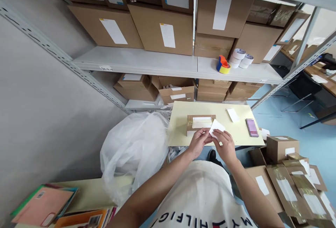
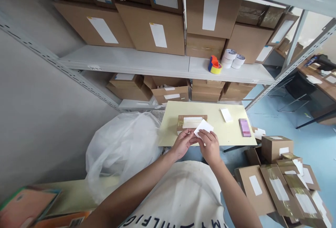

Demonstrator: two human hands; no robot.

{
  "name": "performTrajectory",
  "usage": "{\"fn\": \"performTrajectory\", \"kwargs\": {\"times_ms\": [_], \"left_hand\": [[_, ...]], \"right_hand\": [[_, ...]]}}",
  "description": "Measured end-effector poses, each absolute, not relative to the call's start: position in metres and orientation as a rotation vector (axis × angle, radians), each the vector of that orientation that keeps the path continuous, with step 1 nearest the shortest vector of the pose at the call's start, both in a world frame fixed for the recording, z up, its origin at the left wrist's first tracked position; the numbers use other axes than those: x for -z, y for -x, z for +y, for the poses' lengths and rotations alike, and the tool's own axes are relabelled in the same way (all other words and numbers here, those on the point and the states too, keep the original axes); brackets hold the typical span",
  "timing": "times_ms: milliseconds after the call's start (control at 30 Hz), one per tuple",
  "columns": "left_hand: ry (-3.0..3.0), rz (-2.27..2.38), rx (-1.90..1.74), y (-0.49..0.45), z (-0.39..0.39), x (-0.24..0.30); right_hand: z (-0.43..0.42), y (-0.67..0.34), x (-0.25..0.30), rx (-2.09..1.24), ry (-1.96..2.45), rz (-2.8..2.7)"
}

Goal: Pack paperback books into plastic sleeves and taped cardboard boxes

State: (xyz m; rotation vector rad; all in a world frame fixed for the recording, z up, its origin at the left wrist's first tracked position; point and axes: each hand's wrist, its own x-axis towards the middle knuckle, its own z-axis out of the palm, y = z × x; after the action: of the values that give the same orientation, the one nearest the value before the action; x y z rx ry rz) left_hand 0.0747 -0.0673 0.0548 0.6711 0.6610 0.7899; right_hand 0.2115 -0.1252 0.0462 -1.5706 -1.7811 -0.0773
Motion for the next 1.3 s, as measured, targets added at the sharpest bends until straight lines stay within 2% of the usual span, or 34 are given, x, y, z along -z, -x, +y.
{"fn": "performTrajectory", "kwargs": {"times_ms": [433, 733, 833, 1033, 1300], "left_hand": [[-0.738, 0.731, -0.811, -0.069, -0.073, -0.055], [-0.805, 0.792, -0.824, -0.099, -0.064, -0.056], [-0.926, 0.783, -0.859, -0.111, -0.062, -0.056], [-1.187, 0.785, -0.851, -0.131, -0.060, -0.054], [-1.465, 0.971, -0.912, -0.148, -0.058, -0.071]], "right_hand": [[-0.128, -0.216, -0.044, 0.077, 1.521, -1.865], [-0.116, -0.250, -0.046, -0.069, 1.459, -1.883], [-0.113, -0.264, -0.050, -0.233, 1.420, -1.831], [-0.098, -0.286, -0.061, -0.770, 1.406, -1.536], [-0.077, -0.308, -0.064, -1.248, 1.226, -1.295]]}}
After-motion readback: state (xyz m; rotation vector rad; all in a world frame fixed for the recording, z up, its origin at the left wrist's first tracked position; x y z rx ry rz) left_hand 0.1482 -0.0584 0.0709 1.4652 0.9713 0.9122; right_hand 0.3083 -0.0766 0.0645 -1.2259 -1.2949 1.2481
